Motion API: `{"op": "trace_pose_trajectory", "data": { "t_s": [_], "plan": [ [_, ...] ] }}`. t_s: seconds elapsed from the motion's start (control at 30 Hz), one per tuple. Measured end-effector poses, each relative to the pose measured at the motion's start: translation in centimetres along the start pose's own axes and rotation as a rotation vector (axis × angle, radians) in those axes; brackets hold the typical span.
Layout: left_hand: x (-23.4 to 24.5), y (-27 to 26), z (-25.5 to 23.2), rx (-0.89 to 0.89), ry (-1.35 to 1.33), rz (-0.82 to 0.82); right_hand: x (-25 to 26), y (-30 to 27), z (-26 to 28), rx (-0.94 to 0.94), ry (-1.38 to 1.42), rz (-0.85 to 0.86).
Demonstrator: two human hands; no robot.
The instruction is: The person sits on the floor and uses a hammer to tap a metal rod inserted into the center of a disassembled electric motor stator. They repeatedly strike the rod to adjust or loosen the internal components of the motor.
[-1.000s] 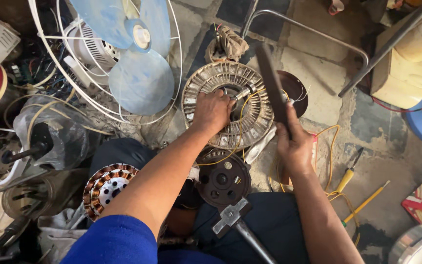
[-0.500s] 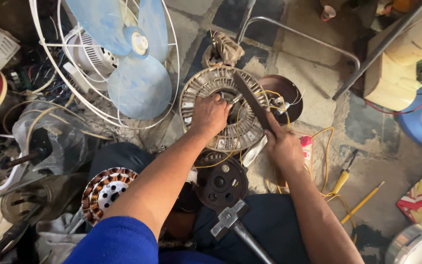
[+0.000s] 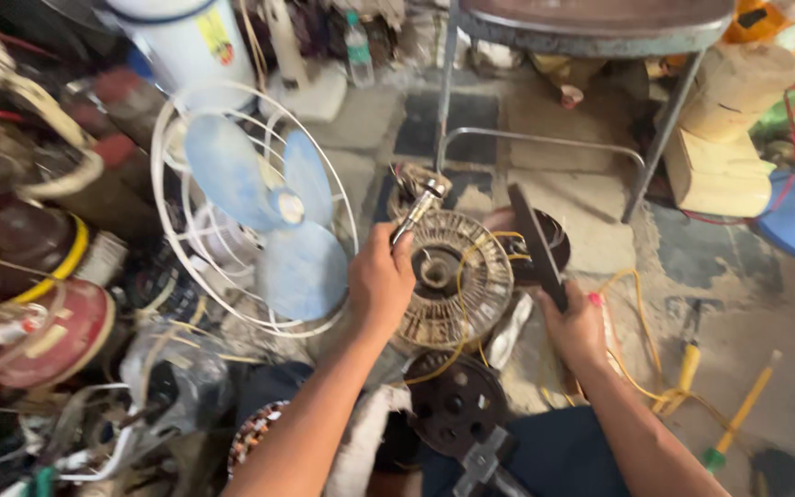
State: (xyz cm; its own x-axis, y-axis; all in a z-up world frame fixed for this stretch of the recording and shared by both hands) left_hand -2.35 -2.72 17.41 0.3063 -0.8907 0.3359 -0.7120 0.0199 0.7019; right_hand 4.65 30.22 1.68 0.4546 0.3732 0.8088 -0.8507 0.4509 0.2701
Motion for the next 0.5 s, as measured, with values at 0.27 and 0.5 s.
{"op": "trace_pose_trajectory", "data": {
  "t_s": [0.27, 0.5],
  "plan": [
    [9.3, 0.8, -7.4, 0.051, -0.192, -0.222, -3.3, -0.6, 0.4, 0.015, -0.101, 0.157],
    [10.2, -0.3, -6.8, 0.171, -0.390, -0.255, -2.4, -0.8, -0.3, 0.036, -0.089, 0.111]
  ]
}}
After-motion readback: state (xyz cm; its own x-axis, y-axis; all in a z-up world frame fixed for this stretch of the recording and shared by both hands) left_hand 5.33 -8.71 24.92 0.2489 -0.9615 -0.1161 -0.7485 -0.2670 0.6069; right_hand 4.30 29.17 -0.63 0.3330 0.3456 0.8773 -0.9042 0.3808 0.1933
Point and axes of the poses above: each hand's wrist, its own y-axis towards the middle knuckle, its own x-axis out of the back of the hand, z = x × y, the point moved 9 cm from there along y, towards the middle knuckle, and after that the axes turned 10 degrees about -y, right-handed, at the moved point
